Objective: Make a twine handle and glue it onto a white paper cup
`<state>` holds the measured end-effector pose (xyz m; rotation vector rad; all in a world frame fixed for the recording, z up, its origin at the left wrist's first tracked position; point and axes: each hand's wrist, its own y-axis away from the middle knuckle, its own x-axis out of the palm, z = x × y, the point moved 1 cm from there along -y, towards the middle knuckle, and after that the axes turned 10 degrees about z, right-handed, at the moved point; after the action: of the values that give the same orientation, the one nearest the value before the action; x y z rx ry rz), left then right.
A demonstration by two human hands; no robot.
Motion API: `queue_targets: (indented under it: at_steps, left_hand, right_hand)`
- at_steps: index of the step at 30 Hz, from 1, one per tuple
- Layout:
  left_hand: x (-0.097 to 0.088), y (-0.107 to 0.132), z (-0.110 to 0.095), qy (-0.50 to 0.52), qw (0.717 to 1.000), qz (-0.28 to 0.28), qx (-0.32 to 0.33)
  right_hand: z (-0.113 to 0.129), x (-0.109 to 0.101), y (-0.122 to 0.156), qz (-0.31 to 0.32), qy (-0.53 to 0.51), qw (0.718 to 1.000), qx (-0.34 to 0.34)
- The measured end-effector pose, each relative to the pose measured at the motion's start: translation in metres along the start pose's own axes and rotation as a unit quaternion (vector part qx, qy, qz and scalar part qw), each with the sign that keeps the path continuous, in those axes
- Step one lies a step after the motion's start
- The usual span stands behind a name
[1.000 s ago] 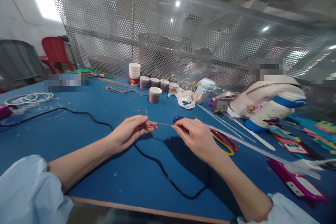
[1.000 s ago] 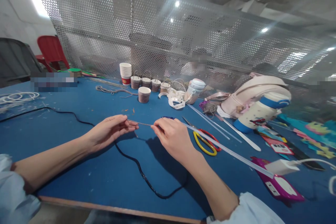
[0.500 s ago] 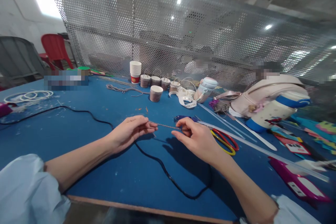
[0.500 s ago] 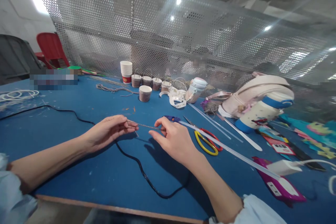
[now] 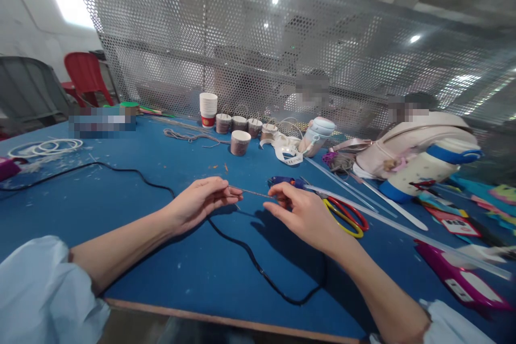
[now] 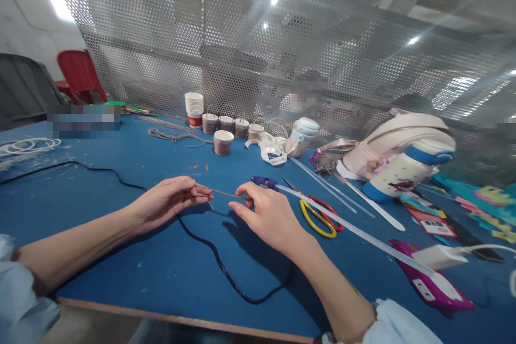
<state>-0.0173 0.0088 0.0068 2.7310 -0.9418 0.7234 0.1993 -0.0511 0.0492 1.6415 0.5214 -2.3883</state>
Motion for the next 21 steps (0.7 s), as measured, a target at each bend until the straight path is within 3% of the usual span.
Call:
queue_targets:
  at_steps: [7,21]
  left_hand:
    - [-0.0001,0.0024,-0.0008,-0.012,1.0,0.008,-0.009]
    - [-0.0006,0.0039,0.003,-0.018,0.995,0.08,-0.054]
  right_hand:
    - [-0.0019,-0.0017,-0.0009,0.001,-0.026,0.999,-0.024]
    - [-0.0051,0.0008,-0.0015,-0.005,0.075,0.996,-0.037]
